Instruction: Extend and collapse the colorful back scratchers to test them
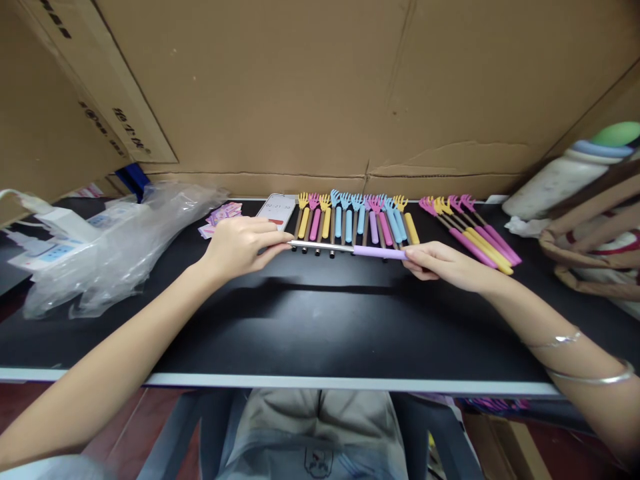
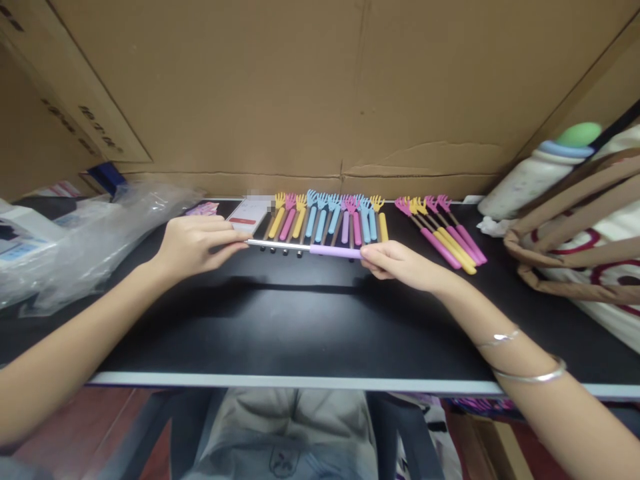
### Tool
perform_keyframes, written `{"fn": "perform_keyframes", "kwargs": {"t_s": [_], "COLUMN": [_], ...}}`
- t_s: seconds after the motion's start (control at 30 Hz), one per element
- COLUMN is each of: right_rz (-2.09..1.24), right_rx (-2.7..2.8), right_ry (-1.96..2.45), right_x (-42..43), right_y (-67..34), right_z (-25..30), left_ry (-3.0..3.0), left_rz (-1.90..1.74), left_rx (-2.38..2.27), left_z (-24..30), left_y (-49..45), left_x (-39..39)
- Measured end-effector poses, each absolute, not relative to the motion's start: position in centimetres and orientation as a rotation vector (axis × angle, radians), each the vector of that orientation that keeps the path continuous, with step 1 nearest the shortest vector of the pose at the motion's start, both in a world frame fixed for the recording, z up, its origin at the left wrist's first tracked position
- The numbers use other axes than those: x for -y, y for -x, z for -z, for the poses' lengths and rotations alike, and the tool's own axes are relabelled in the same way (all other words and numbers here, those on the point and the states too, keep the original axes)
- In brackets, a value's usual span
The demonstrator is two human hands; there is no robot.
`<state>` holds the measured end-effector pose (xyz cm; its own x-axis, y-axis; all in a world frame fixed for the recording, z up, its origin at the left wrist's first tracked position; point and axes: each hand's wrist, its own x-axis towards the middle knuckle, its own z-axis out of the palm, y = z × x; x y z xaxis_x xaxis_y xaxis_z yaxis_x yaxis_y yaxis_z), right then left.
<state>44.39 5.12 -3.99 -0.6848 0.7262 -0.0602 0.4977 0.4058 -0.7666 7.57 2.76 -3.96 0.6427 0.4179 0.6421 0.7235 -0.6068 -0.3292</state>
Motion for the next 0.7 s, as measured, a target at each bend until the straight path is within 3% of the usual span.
{"fn": "perform_keyframes", "kwargs": {"t_s": [0.3, 0.7], "right_rz": [-1.283, -0.761], "right_rx": [2.366, 2.474], "right_ry": [1.053, 1.206], "right_x": [-4.9, -4.8], "right_y": [-43.8, -43.8], "right_z": [3.7, 3.3], "left_ry": [2.256, 2.338], "left_rz": [0.726, 0.568], "left_rx": [0.854, 0.893], "left_z": [4.3, 2.8], "left_y": [-8.0, -6.8], "left_x": [-2.6, -2.6]}}
